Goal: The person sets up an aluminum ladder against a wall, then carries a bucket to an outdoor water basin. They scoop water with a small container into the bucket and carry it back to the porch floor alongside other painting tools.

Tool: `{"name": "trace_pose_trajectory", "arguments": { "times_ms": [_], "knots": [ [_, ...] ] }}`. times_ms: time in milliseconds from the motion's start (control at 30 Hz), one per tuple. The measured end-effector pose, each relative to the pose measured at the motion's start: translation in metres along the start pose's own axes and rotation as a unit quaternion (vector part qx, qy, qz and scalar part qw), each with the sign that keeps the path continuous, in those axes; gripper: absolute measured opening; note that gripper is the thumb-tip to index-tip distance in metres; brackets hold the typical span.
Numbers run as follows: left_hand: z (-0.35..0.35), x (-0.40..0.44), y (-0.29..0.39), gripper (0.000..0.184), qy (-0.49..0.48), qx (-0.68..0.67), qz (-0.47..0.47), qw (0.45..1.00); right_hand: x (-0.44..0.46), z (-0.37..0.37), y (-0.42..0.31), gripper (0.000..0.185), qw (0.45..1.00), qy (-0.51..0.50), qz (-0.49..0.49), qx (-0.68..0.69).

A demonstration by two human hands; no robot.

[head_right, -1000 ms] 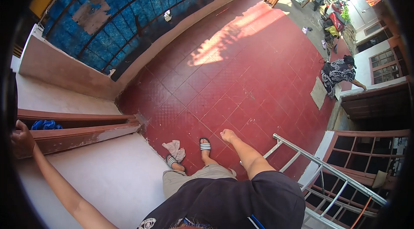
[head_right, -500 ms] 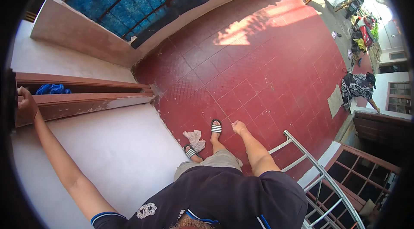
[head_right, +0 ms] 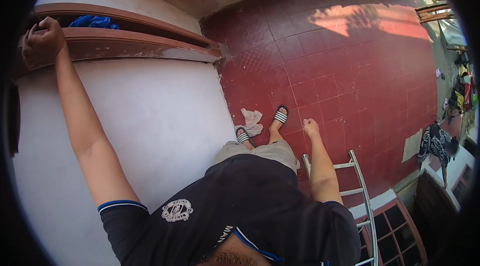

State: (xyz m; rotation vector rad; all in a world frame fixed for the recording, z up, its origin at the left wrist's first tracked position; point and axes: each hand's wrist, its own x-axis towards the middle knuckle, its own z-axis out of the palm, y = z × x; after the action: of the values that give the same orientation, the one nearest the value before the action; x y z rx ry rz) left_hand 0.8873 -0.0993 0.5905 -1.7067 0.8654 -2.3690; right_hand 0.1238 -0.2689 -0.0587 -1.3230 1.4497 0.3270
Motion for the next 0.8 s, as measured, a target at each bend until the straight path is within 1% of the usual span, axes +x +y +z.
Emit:
{"name": "trace_pose_trajectory", "arguments": {
  "times_ms": [67,167,267,400,467,500,567,667,800],
  "knots": [
    [-0.002,0.002,0.003,0.009,0.089,0.052,0.043,0.994,-0.004,-0.008,0.005,0.020,0.999,0.010,0.033,0.009],
    [-0.002,0.000,0.004,0.008,0.076,0.043,0.029,0.996,0.002,-0.014,0.018,0.020,0.999,0.016,0.045,0.003],
    [-0.007,0.001,0.005,0.008,0.059,0.041,0.013,0.997,0.005,-0.016,0.014,0.020,0.999,0.015,0.039,0.019],
    [-0.004,-0.002,0.002,0.008,0.067,0.032,0.015,0.997,0.011,-0.017,-0.018,0.021,1.000,0.009,0.018,-0.018],
    [-0.003,-0.002,0.002,0.008,0.067,0.031,0.024,0.997,0.026,-0.013,-0.027,0.022,1.000,0.006,-0.017,0.006],
    [-0.005,0.000,0.004,0.008,0.074,0.025,0.024,0.997,0.030,-0.013,-0.036,0.022,1.000,0.003,-0.016,0.003],
    [-0.004,0.000,0.004,0.008,0.073,0.027,0.028,0.997,0.029,-0.014,-0.061,0.026,0.998,0.022,-0.058,-0.001],
    [-0.003,-0.001,0.002,0.009,0.074,0.025,0.038,0.996,0.029,-0.012,-0.090,0.027,0.997,0.012,-0.075,0.015],
    [0.003,-0.005,-0.003,0.011,0.067,0.026,0.035,0.997,0.044,-0.005,-0.092,0.028,0.997,0.007,-0.082,0.006]
  ]
}}
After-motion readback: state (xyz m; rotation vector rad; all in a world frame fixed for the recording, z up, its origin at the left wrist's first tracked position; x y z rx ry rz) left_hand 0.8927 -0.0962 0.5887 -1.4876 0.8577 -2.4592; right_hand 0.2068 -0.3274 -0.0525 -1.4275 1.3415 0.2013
